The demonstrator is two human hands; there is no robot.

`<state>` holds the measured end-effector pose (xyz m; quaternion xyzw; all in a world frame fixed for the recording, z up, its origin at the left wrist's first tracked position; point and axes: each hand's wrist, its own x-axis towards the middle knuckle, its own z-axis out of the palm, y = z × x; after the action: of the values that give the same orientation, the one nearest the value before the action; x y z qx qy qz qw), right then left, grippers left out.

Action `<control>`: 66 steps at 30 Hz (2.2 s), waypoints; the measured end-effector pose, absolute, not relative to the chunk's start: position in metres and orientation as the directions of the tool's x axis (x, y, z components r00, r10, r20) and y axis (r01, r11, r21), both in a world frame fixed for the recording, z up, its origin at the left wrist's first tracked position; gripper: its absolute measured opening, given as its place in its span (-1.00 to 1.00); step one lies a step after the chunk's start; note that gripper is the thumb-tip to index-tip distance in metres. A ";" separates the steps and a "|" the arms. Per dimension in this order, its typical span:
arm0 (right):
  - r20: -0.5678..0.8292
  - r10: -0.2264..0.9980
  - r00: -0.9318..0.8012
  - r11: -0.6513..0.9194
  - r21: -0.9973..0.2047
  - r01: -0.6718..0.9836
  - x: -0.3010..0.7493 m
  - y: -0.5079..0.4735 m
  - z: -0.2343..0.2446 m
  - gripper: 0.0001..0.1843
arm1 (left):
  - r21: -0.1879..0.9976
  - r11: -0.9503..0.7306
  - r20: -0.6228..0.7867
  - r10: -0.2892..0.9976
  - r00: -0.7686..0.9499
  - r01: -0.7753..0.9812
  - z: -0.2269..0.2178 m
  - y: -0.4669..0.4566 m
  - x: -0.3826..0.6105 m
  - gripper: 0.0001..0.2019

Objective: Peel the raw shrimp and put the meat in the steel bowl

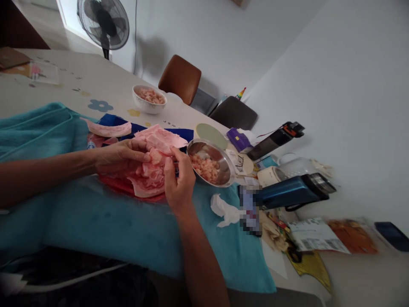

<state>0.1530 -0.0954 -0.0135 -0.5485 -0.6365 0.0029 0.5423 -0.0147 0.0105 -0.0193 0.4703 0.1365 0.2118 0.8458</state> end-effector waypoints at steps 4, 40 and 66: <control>0.724 0.643 0.250 0.348 -0.567 0.747 0.152 -0.098 -0.009 -0.76 | 0.874 0.430 -0.020 0.498 0.867 -0.227 -0.015 0.008 -0.014 -0.83; 0.536 0.837 0.111 0.377 -0.712 0.593 0.139 -0.093 -0.013 -0.78 | 0.909 0.412 -0.098 0.362 0.927 -0.064 -0.015 0.012 -0.016 -0.80; 0.487 0.872 -0.049 0.378 -0.608 0.698 0.160 -0.092 0.002 -0.91 | 0.955 -0.296 0.167 0.623 0.764 0.033 -0.019 0.004 -0.009 -0.75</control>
<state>0.1596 -0.0918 0.0016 -0.5477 -0.7166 0.1040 0.4192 -0.0090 0.0038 -0.0194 0.7594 0.2160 0.2672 0.5526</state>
